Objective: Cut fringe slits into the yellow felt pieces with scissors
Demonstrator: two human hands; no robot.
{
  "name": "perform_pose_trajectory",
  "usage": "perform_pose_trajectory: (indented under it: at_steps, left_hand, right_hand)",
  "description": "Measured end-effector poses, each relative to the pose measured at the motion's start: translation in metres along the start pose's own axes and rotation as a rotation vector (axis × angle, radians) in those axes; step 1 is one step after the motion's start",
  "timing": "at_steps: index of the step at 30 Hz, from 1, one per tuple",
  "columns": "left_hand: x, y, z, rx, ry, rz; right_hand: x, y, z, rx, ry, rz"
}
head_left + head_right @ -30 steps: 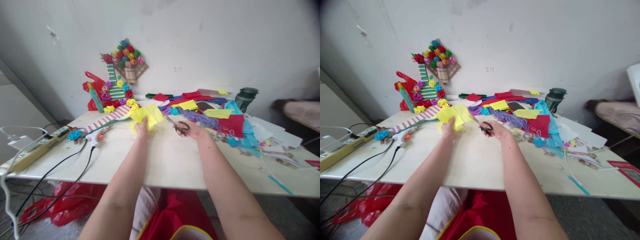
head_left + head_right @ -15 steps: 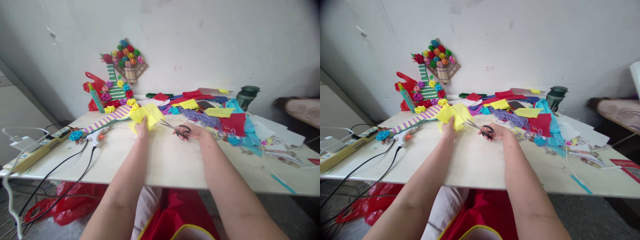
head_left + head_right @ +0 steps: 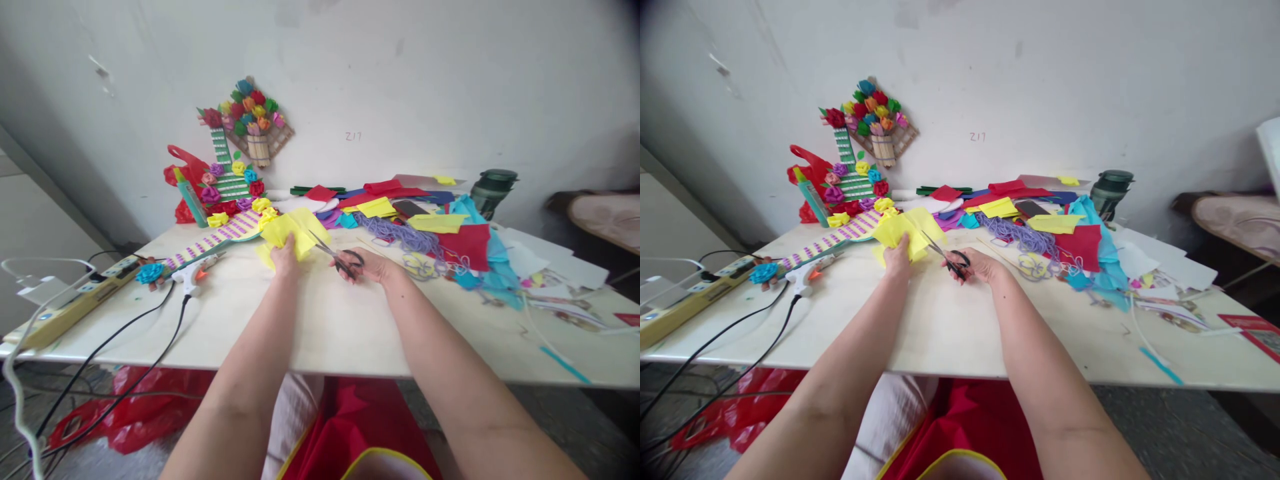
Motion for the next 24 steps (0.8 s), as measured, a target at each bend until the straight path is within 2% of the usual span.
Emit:
perform_pose_trajectory:
  at_steps: [5,10,15,24]
  left_hand:
    - [0.0058,-0.0034,-0.003,-0.043,0.012,0.008]
    - [0.0052,0.0017,-0.0017,-0.086,0.029,-0.046]
    - [0.0049,-0.0029,-0.0026,-0.003,0.001,-0.001]
    - [0.0045,-0.0006,-0.0008,0.003,0.017,-0.029]
  right_hand:
    - [-0.0023,-0.0001,-0.0012,-0.026,0.003,-0.023]
    - [-0.0032,-0.0011,-0.0004,-0.041,0.003,-0.043]
    - [-0.0039,-0.0047,-0.0005,-0.05,-0.017,-0.036]
    - [-0.0074,-0.004,-0.0039,-0.059,-0.011,-0.046]
Point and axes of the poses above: each hand's wrist, its own x-axis away from the middle knuckle, its own y-axis out of the back of the hand, z = x × y, the point moved 10 cm from there along -x, towards the middle knuckle, and after that the axes turned 15 degrees about x, right-handed, at the moved point
